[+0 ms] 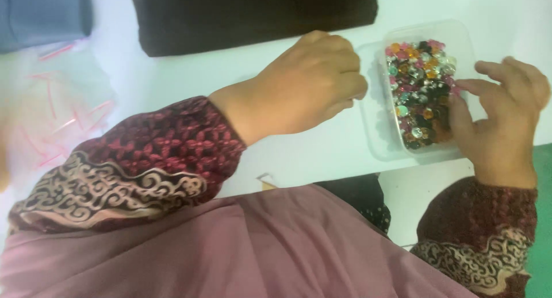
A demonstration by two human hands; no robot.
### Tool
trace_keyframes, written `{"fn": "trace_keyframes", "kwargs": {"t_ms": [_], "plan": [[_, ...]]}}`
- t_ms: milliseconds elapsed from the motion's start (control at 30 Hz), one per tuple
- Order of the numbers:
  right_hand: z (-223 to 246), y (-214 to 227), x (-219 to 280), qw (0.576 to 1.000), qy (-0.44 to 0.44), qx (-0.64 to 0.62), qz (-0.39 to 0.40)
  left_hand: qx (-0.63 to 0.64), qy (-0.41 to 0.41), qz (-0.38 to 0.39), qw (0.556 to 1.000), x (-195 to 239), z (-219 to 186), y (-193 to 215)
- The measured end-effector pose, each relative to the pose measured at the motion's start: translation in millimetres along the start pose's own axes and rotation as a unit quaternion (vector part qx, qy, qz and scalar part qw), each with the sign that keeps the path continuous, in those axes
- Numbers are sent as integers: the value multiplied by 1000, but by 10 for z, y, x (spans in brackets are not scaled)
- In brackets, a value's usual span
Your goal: Sorting small decorative buttons and placing them into small plastic bags
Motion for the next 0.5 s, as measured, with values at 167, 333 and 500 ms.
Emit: {"fn": "trace_keyframes", "kwargs": {"t_ms": [167,333,500], "plan": [[939,145,-425,998,49,-33,29,59,89,13,994,676,48,627],[2000,-355,-1123,977,174,-109,59,69,199,3,977,1277,316,774],[2147,-1093,-1683,965,202,-134,102,63,200,-44,977,1619,572,606]]}}
Point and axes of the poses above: each hand's wrist, its own x-axis away from the middle knuckle, its own y-axis out of the back of the hand, z = x × y, the point moved 7 cm from there along -x, towards the middle knuckle, and after that the axes turned 2 degrees about -z, right-handed, at the moved point
